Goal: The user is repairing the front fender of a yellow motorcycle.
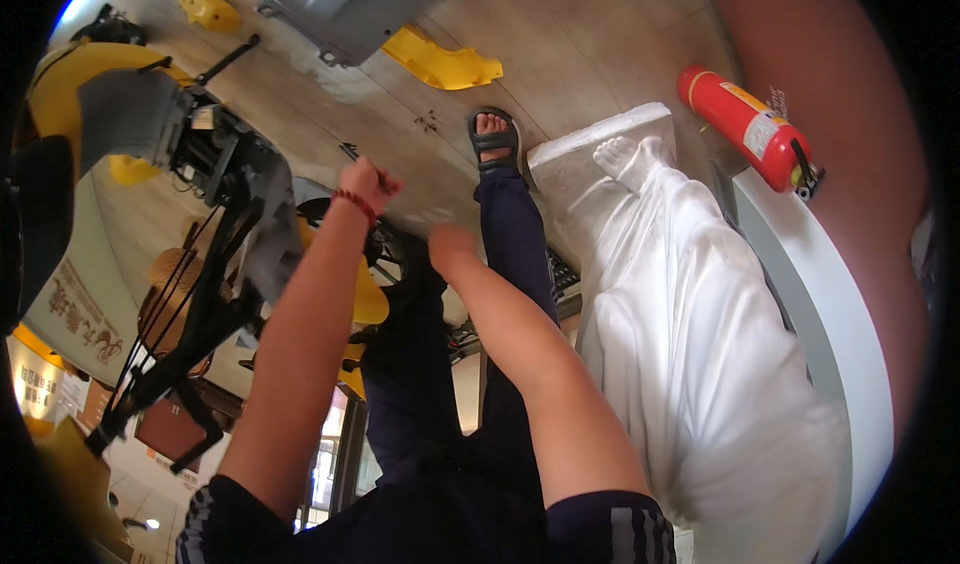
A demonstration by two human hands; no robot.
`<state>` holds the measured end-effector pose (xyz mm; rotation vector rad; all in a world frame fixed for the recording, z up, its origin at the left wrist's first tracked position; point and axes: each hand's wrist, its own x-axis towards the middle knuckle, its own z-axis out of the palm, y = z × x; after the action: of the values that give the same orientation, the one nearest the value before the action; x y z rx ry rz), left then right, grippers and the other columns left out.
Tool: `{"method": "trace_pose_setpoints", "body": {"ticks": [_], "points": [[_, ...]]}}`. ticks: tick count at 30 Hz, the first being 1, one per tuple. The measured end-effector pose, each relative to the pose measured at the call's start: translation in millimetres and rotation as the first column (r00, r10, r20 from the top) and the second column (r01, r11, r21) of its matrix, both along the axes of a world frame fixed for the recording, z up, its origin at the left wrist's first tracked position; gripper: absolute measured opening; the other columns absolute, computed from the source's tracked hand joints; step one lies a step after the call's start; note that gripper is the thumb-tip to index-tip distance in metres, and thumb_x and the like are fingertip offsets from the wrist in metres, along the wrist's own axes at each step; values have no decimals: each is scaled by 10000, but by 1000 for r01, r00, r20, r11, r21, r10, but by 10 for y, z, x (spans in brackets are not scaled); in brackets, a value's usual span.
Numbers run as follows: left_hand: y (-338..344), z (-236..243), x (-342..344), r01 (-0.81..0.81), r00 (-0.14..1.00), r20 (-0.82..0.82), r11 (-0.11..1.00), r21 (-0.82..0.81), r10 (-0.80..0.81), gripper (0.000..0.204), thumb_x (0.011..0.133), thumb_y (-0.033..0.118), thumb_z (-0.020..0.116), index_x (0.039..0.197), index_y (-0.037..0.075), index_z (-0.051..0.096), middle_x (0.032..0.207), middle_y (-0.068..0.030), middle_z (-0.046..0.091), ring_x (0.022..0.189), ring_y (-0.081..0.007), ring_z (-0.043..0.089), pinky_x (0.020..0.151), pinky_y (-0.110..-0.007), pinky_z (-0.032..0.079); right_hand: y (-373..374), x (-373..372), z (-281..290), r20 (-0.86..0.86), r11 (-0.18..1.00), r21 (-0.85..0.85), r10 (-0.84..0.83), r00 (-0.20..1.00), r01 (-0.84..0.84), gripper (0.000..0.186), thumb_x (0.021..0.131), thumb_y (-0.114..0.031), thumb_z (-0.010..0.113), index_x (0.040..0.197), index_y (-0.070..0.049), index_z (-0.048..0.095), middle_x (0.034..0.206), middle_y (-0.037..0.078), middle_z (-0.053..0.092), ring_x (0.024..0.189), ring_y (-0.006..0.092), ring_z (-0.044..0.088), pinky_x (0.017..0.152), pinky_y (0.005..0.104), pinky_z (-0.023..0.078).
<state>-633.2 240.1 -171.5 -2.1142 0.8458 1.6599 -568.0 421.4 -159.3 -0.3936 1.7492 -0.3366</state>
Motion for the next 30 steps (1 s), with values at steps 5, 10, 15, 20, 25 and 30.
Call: {"method": "trace_pose_setpoints", "body": {"ticks": [5, 10, 15, 20, 25, 30], "points": [[446, 1548, 242, 131, 949, -295, 990, 44, -112, 98, 842, 126, 416, 784, 57, 455, 624, -57, 448, 508, -183, 458, 518, -378, 475, 207, 317, 327, -124, 962, -150, -249, 960, 230, 185, 800, -103, 512, 778, 11, 656, 861, 238, 651, 851, 439, 613, 760, 500, 482], [674, 2883, 978, 431, 782, -480, 901, -45, -398, 88, 897, 165, 480, 895, 80, 504, 618, -7, 454, 518, -113, 460, 526, -299, 451, 142, 294, 1138, 443, 703, 101, -665, 601, 704, 144, 825, -126, 614, 767, 5, 608, 697, 125, 620, 667, 222, 625, 625, 343, 520], [620, 3894, 2368, 410, 739, -553, 908, -85, -385, 143, 968, 212, 480, 977, 73, 512, 716, -13, 531, 602, -106, 508, 633, -280, 488, 201, 915, 2469, 602, 576, 107, -686, 408, 810, 111, 866, -123, 598, 876, -26, 546, 787, 70, 583, 665, 158, 582, 620, 303, 510], [622, 4394, 3613, -117, 818, -559, 991, 64, 133, 214, 981, 253, 459, 1117, 88, 475, 969, -70, 602, 840, -169, 600, 784, -325, 510, -1, 1730, 3778, 454, 803, -228, -412, 790, 550, 132, 833, -137, 642, 832, -29, 566, 716, 41, 578, 691, 127, 590, 585, 283, 476], [649, 4596, 4463, -276, 391, -763, 856, 437, 515, 230, 1003, 254, 400, 1102, 75, 504, 1015, -77, 618, 885, -174, 625, 777, -313, 520, -308, 2343, 4691, -221, 525, -823, 60, 973, -219, 93, 754, -110, 623, 787, -43, 568, 741, 125, 581, 711, 313, 573, 646, 418, 440], [950, 4739, 4934, -436, 232, -754, 758, 484, 615, 274, 1014, 251, 358, 1078, 47, 528, 1035, -78, 612, 912, -179, 620, 795, -320, 518, -510, 2665, 5007, -538, 256, -771, 227, 812, -583, 66, 747, -127, 590, 771, -67, 578, 805, 76, 575, 784, 273, 547, 702, 393, 417]]}}
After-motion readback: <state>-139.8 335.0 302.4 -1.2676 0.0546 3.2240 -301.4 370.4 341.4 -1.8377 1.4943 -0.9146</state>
